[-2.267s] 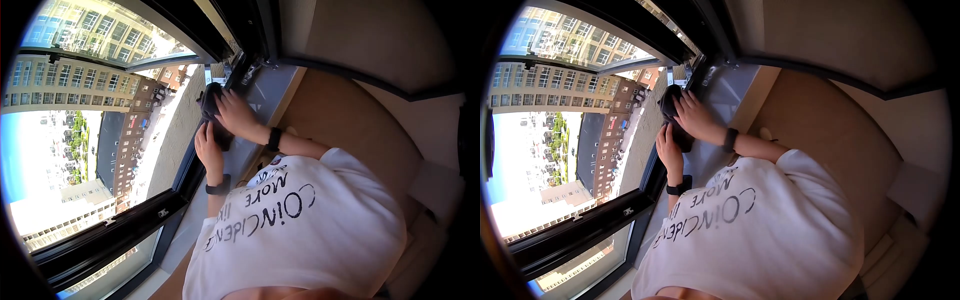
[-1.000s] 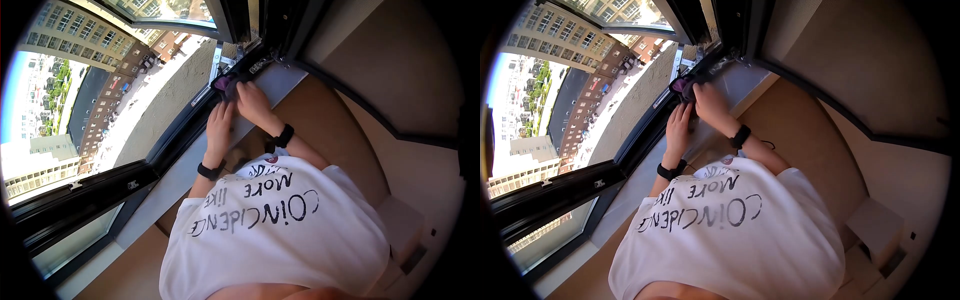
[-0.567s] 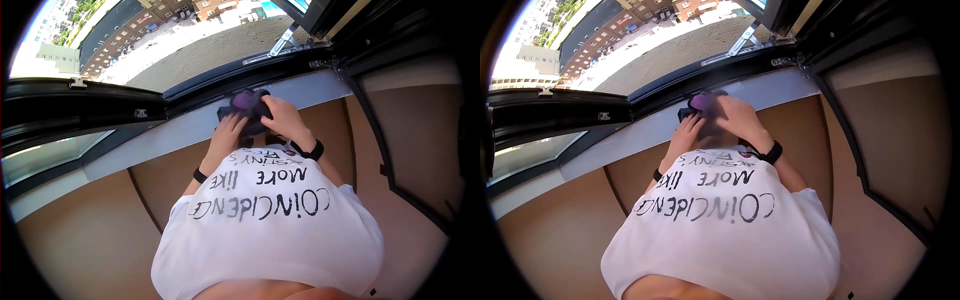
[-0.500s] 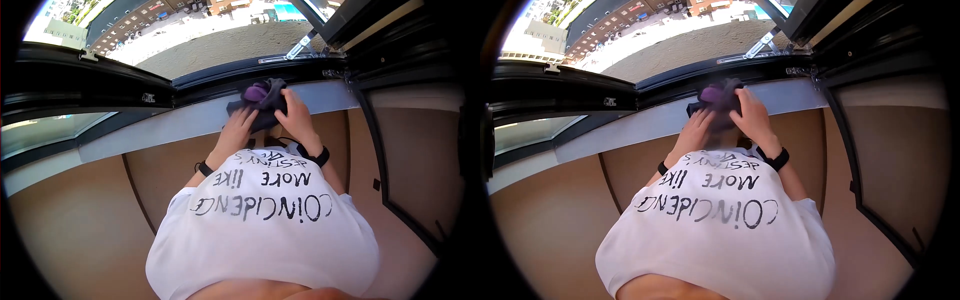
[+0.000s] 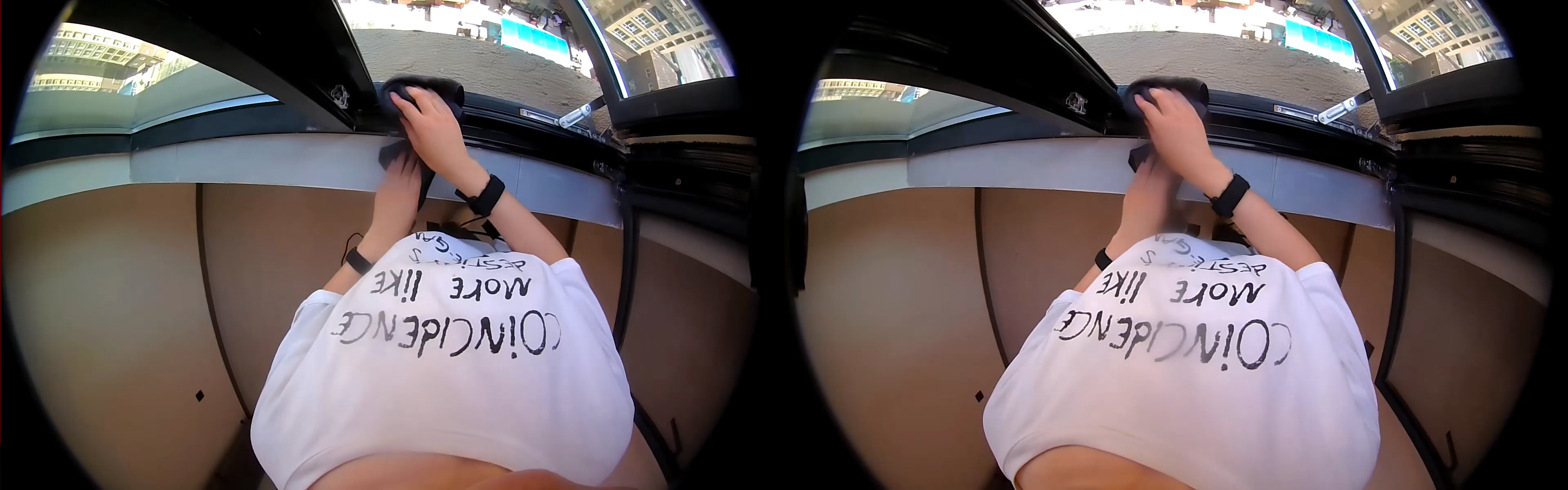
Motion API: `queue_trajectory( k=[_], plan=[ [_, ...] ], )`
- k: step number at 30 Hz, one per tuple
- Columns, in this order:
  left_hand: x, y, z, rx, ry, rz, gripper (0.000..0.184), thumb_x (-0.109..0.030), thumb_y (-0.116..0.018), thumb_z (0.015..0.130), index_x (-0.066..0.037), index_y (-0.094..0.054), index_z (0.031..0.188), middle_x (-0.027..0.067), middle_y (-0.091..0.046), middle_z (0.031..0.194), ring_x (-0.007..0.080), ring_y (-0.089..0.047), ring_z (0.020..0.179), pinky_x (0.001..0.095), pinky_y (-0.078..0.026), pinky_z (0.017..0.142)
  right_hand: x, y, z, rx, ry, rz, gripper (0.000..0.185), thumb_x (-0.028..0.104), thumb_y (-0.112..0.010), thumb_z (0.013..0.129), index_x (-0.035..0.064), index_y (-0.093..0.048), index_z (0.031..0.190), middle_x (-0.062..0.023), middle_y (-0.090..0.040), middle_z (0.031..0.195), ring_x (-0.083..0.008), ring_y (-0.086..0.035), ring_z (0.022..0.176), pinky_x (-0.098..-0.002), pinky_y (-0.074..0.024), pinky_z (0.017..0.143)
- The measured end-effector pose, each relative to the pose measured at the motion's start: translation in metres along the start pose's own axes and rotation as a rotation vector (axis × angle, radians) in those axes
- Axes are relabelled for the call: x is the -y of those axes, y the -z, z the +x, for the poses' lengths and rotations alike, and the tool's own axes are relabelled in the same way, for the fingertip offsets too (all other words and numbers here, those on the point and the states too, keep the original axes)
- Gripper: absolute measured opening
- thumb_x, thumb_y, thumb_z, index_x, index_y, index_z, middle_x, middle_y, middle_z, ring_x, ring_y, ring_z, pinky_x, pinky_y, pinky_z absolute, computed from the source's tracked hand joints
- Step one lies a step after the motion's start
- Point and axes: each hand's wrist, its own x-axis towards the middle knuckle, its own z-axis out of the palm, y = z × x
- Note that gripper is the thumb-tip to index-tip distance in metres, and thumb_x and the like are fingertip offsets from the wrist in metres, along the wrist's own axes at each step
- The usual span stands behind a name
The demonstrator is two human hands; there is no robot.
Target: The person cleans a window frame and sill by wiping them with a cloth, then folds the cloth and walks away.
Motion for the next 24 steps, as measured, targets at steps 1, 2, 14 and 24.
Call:
queue_trajectory(
  k=[1, 2, 14, 24],
  plan=[
    [0.005, 0.009, -0.004, -0.014, 0.016, 0.004, 0.048, -0.001, -0.048, 0.081, 0.007, -0.047, 0.128, 0.0200, -0.047, 0.135, 0.0354, -0.043, 0.126, 0.0390, -0.038, 0.105, 0.002, -0.002, 0.001, -0.003, -0.008, 0.009, 0.036, 0.007, -0.063, 0.082, 0.0090, -0.060, 0.117, -0.0123, -0.057, 0.114, -0.0325, -0.055, 0.109, -0.0395, -0.0449, 0.093],
    [0.008, 0.017, -0.006, -0.034, 0.019, 0.009, 0.048, -0.001, -0.048, 0.081, 0.007, -0.047, 0.128, 0.0196, -0.047, 0.135, 0.0350, -0.043, 0.126, 0.0390, -0.038, 0.104, 0.004, -0.002, 0.001, -0.008, -0.016, 0.017, 0.035, 0.007, -0.064, 0.081, 0.0090, -0.061, 0.116, -0.0122, -0.057, 0.113, -0.0323, -0.055, 0.109, -0.0391, -0.0450, 0.093],
    [0.035, 0.039, -0.022, -0.149, 0.033, -0.070, 0.043, 0.001, -0.052, 0.081, -0.003, -0.054, 0.123, 0.0161, -0.053, 0.129, 0.0337, -0.049, 0.121, 0.0390, -0.044, 0.097, 0.033, -0.032, 0.001, 0.129, 0.084, -0.053, 0.024, 0.008, -0.063, 0.075, 0.0083, -0.066, 0.099, -0.0058, -0.054, 0.089, -0.0229, -0.057, 0.083, -0.0321, -0.0489, 0.069],
    [0.045, 0.042, -0.036, -0.130, -0.025, -0.065, 0.035, -0.002, -0.056, 0.078, -0.004, -0.061, 0.113, 0.0136, -0.055, 0.127, 0.0329, -0.050, 0.120, 0.0405, -0.043, 0.099, 0.039, -0.031, -0.012, 0.383, -0.065, 0.052, 0.025, 0.012, -0.063, 0.074, 0.0130, -0.069, 0.098, -0.0044, -0.056, 0.086, -0.0214, -0.060, 0.083, -0.0334, -0.0520, 0.067]
  ],
)
